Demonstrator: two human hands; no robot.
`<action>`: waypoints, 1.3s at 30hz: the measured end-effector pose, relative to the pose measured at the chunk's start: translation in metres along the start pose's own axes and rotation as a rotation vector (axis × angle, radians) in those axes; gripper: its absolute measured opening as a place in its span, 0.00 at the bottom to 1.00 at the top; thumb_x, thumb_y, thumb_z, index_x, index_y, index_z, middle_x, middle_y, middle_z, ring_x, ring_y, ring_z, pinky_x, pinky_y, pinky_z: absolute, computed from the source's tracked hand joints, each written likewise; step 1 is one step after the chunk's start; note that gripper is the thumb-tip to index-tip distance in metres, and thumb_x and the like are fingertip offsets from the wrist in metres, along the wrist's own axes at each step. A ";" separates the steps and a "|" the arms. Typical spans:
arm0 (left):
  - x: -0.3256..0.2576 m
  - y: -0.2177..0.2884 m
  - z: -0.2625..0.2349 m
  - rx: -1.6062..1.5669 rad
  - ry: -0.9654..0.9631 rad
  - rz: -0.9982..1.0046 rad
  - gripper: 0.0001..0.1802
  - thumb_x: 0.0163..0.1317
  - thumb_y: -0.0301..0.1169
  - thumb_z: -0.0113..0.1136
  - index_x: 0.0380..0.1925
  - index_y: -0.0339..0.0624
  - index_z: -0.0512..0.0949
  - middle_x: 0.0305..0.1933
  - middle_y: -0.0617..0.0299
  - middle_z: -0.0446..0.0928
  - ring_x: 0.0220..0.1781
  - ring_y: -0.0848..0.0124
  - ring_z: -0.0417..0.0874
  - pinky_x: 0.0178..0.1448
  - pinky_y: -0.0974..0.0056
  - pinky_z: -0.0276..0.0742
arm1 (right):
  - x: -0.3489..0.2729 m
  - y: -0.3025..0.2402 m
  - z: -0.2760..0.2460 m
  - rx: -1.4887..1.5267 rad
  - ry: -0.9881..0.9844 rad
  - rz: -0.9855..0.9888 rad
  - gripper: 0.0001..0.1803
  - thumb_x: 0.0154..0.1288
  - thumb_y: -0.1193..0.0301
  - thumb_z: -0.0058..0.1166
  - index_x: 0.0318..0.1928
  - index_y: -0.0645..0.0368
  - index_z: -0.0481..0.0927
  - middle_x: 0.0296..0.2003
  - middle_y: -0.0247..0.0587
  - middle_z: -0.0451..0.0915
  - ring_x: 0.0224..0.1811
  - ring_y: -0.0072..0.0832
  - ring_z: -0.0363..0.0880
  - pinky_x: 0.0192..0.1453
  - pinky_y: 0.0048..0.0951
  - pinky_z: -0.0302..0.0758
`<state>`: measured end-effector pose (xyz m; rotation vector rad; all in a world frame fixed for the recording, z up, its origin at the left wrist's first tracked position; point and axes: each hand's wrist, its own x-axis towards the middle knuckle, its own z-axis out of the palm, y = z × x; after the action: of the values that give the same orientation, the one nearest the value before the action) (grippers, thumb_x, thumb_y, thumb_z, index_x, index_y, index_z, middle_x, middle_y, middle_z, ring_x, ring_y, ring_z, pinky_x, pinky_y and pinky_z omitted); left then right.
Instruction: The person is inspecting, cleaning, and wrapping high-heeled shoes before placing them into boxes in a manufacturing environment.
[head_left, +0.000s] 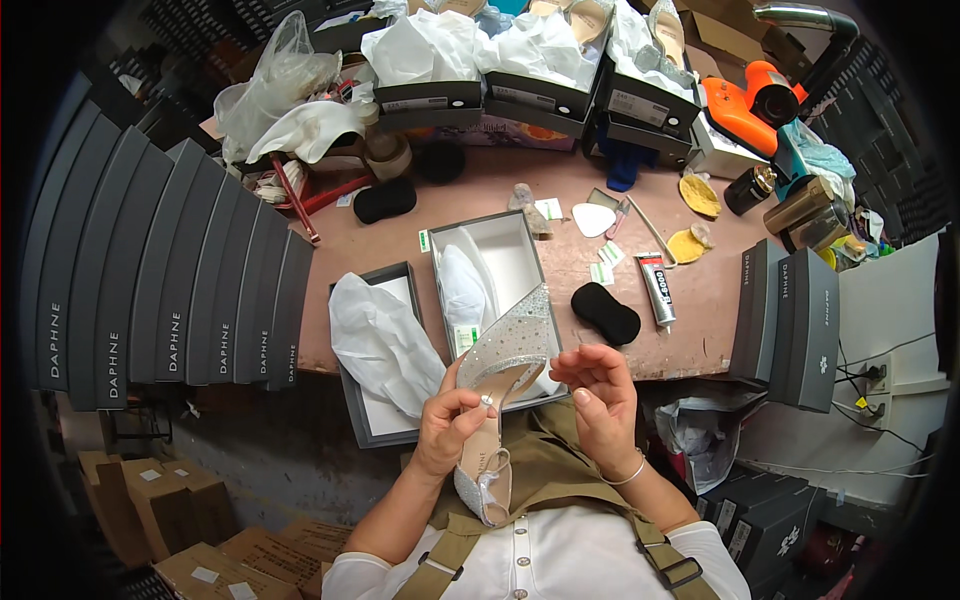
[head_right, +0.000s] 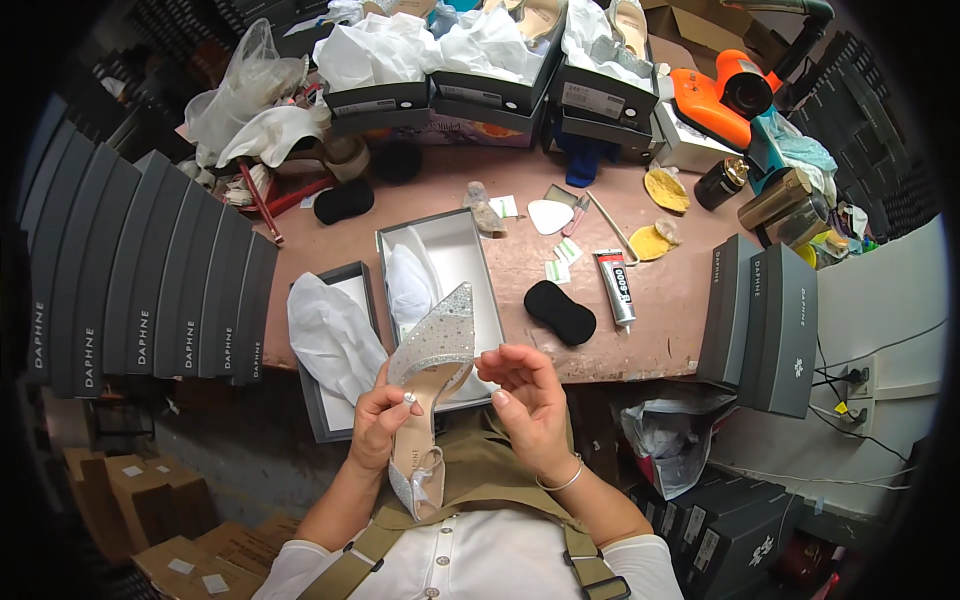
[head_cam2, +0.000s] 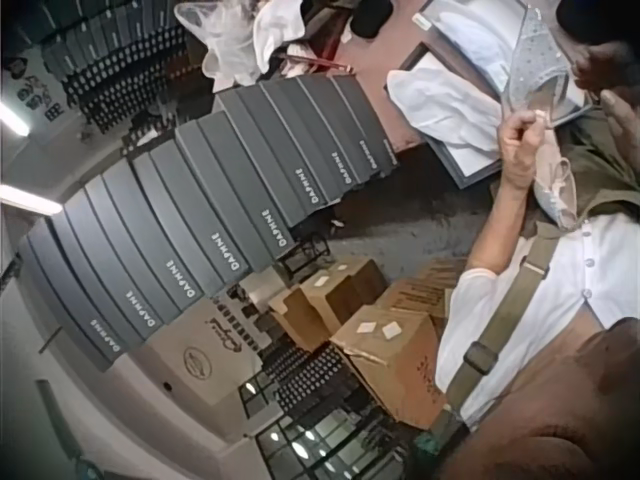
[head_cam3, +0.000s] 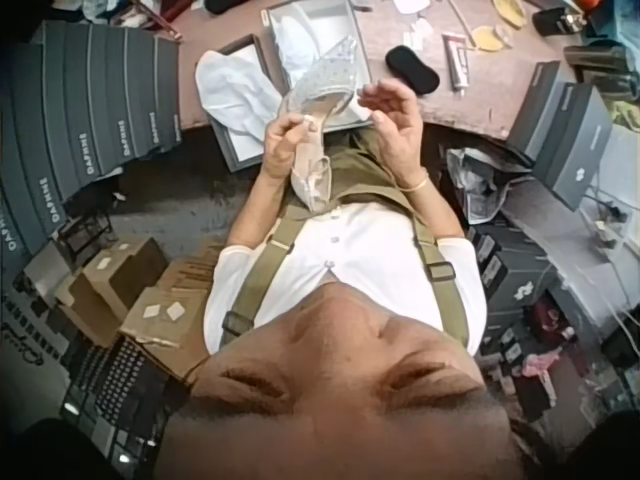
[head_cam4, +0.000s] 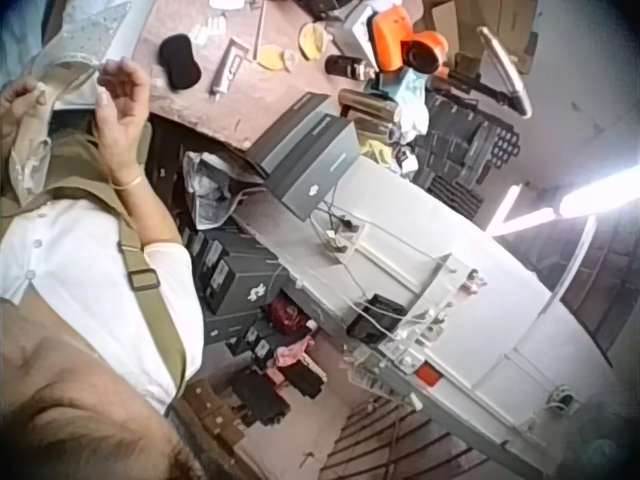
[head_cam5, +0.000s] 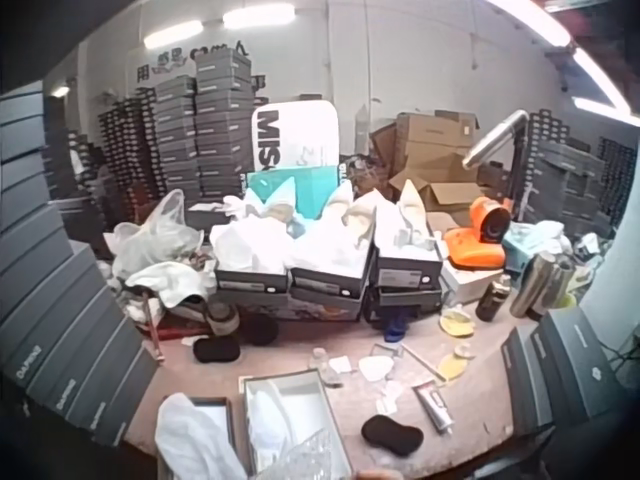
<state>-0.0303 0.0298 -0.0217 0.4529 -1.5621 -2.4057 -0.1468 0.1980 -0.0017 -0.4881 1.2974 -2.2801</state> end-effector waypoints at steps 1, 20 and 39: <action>-0.001 0.000 0.001 -0.016 0.010 -0.014 0.10 0.56 0.32 0.57 0.27 0.34 0.80 0.67 0.45 0.58 0.66 0.65 0.64 0.65 0.65 0.59 | 0.000 0.000 0.000 -0.002 -0.003 -0.003 0.23 0.63 0.79 0.49 0.58 0.65 0.63 0.53 0.46 0.72 0.56 0.33 0.73 0.64 0.36 0.67; -0.002 -0.005 0.008 -0.113 0.145 -0.148 0.10 0.58 0.34 0.53 0.26 0.39 0.76 0.28 0.65 0.76 0.30 0.78 0.74 0.37 0.74 0.69 | 0.012 -0.004 0.002 -0.606 -0.024 -0.138 0.24 0.60 0.77 0.53 0.57 0.66 0.69 0.57 0.50 0.69 0.60 0.37 0.68 0.63 0.34 0.63; -0.003 -0.002 0.011 0.034 0.070 0.044 0.11 0.60 0.32 0.56 0.29 0.34 0.80 0.61 0.46 0.63 0.63 0.64 0.66 0.65 0.64 0.58 | 0.018 0.005 0.010 -0.703 -0.056 -0.120 0.23 0.59 0.78 0.53 0.57 0.65 0.71 0.55 0.51 0.70 0.59 0.41 0.69 0.64 0.34 0.63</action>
<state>-0.0318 0.0411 -0.0191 0.4979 -1.5685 -2.3088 -0.1555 0.1782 0.0004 -0.8684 2.0773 -1.8215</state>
